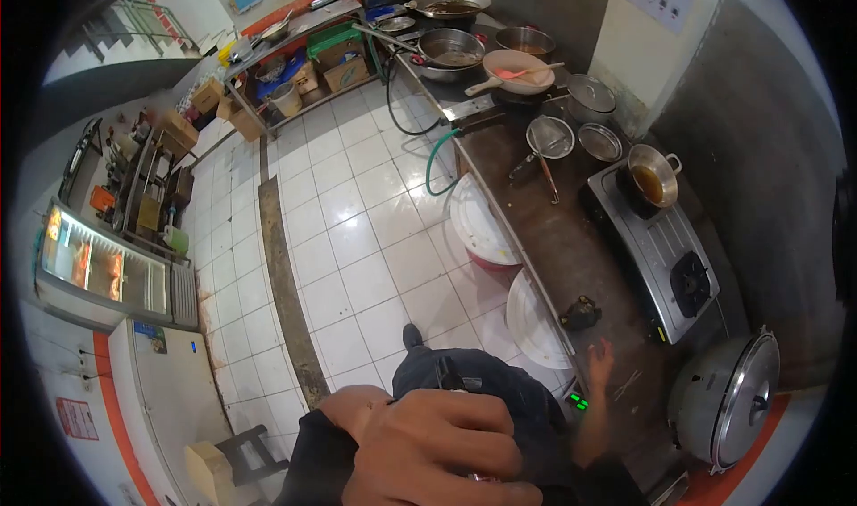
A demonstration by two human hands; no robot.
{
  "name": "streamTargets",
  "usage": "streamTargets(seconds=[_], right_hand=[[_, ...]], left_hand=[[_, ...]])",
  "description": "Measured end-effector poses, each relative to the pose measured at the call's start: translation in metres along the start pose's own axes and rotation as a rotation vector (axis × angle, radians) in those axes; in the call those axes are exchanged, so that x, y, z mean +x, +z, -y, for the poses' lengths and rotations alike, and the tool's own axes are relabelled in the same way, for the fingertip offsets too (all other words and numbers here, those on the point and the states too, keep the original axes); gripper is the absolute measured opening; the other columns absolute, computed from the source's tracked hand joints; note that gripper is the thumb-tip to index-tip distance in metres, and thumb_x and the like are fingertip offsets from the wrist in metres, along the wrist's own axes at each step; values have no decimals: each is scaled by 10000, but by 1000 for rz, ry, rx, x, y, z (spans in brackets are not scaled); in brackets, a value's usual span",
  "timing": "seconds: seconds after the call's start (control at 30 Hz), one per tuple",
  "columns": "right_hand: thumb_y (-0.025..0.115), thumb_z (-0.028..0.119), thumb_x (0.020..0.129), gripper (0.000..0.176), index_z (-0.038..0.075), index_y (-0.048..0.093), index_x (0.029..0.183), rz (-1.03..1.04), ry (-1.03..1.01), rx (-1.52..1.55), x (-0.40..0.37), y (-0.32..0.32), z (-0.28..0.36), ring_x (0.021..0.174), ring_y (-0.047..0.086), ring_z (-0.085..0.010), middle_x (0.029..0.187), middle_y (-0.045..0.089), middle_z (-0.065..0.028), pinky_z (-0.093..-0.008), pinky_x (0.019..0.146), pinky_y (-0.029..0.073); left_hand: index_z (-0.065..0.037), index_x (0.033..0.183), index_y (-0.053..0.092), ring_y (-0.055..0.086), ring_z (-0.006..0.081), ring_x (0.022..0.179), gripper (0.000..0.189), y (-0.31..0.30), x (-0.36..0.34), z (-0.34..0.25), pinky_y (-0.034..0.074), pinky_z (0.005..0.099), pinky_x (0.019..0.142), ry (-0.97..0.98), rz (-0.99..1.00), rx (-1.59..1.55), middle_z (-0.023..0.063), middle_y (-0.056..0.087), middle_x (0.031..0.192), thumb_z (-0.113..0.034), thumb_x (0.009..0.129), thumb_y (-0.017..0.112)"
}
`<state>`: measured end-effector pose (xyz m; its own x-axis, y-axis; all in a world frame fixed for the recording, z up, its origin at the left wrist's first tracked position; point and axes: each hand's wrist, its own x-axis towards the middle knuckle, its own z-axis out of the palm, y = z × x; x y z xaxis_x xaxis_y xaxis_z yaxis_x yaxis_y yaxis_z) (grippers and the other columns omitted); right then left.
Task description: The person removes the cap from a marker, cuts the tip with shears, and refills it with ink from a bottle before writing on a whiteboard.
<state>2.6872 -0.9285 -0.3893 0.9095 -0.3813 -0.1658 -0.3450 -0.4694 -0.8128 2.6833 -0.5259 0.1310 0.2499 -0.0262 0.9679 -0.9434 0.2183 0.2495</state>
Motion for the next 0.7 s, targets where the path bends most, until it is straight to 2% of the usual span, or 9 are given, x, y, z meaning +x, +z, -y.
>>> streamTargets(seconds=[0.13,0.2,0.27,0.33,0.37,0.43,0.57,0.67,0.7], right_hand=[[653,118,886,377,11,590,1242,18,-69,83,-2,41,40,1318,442,-319,1465,398,-228,-379,1057,379],[652,107,885,357,8,603,1225,46,-102,114,2,67,52,1284,475,-315,1460,407,-224,-379,1039,397],[655,99,879,350,6,610,1214,70,-120,86,1,87,77,1237,515,-306,1455,416,-217,-376,1020,414],[648,83,880,356,-8,598,1220,90,-154,90,4,116,94,1153,569,-259,1406,479,-198,-345,965,451],[644,76,880,358,-15,592,1223,98,-165,88,3,126,101,1111,596,-236,1381,510,-188,-330,938,469],[649,88,875,368,1,597,1229,114,-164,108,-3,148,126,1102,594,-260,1355,531,-179,-341,951,459],[641,89,875,373,-8,589,1231,125,-202,169,-14,198,165,1041,614,-259,1252,604,-154,-344,920,478],[643,79,869,370,-33,584,1216,148,-217,189,-22,228,178,999,626,-235,1193,633,-140,-346,888,495],[641,73,866,361,-37,587,1207,177,-237,179,-32,253,186,990,629,-228,1181,638,-141,-343,881,497]], left_hand=[[-22,834,711,492,197,521,108,-47,0,-9,356,315,473,-82,56,-25,117,597,716,-107,820,646],[127,832,656,560,253,533,349,-79,-14,-26,432,357,471,-290,101,-131,215,631,728,-193,916,547],[131,821,644,534,248,514,334,-98,-9,-39,420,355,468,-412,74,-99,214,619,706,-155,917,500],[57,817,671,494,218,502,214,-116,-4,-36,377,331,465,-278,15,-13,165,600,695,-103,873,540],[-19,819,703,468,191,500,112,-119,0,-24,341,310,465,-88,-32,55,116,588,695,-71,828,605],[-95,818,736,435,160,491,91,-137,2,-20,299,284,460,81,-65,102,67,572,686,-42,787,668],[-90,809,737,412,144,472,68,-183,4,-38,279,272,446,5,-52,116,66,562,655,-61,794,678],[33,817,684,477,199,488,216,-206,-18,-42,354,306,452,58,-125,125,140,585,661,-136,870,561],[57,838,674,497,205,500,269,-224,-31,-44,372,309,458,-30,-157,184,149,592,666,-175,886,545]])
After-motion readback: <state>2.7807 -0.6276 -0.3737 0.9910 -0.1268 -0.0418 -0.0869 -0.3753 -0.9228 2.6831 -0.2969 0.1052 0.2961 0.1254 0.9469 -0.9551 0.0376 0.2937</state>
